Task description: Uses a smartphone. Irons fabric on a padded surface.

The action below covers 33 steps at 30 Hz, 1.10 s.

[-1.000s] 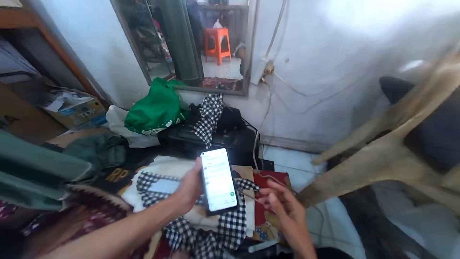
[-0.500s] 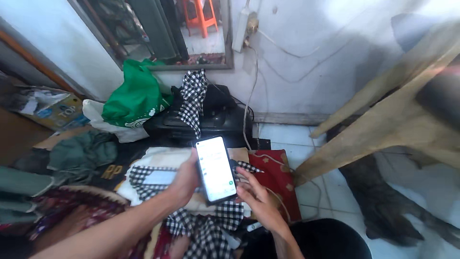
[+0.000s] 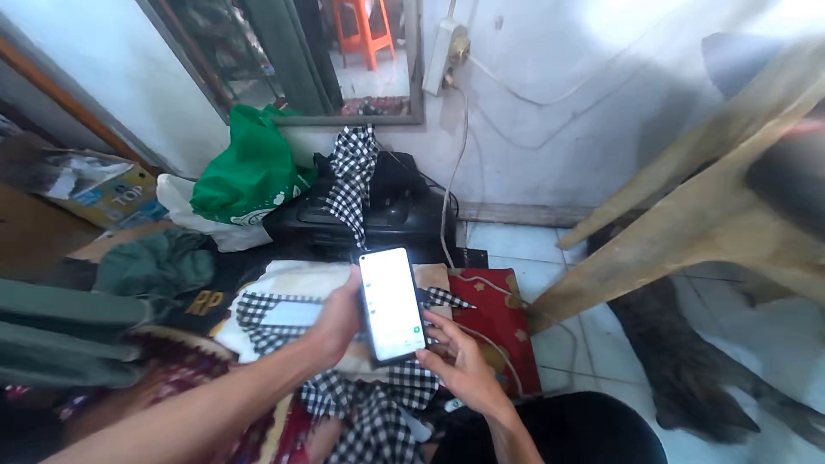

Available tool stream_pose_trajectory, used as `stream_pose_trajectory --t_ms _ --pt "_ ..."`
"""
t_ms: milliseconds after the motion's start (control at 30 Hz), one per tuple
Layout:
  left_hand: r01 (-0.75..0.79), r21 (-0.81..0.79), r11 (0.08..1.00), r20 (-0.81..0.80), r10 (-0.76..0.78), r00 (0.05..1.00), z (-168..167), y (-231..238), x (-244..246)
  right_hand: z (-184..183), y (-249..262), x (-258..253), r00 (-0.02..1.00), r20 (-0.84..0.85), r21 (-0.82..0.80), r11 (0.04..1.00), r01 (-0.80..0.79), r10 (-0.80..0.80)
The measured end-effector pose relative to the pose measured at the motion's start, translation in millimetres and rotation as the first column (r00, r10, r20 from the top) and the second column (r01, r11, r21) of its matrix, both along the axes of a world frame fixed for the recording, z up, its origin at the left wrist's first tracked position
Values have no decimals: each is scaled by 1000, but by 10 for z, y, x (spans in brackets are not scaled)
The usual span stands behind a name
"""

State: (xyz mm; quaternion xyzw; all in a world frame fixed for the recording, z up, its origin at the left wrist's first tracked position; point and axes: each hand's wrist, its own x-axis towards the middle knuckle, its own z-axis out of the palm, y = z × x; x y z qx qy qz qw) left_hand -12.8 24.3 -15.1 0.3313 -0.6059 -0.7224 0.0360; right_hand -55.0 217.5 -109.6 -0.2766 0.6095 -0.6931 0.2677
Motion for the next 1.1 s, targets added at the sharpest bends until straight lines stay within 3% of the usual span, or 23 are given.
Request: stream_pose_trajectory --t_ms 300,1100 --pt "-18 11 1000 32 17 999 -49 -22 6 -53 -34 -18 999 -40 61 998 6 -4" --pt "20 -56 998 -11 -20 1000 -43 20 -11 -86 -37 -34 992 -100 26 996 81 -78"
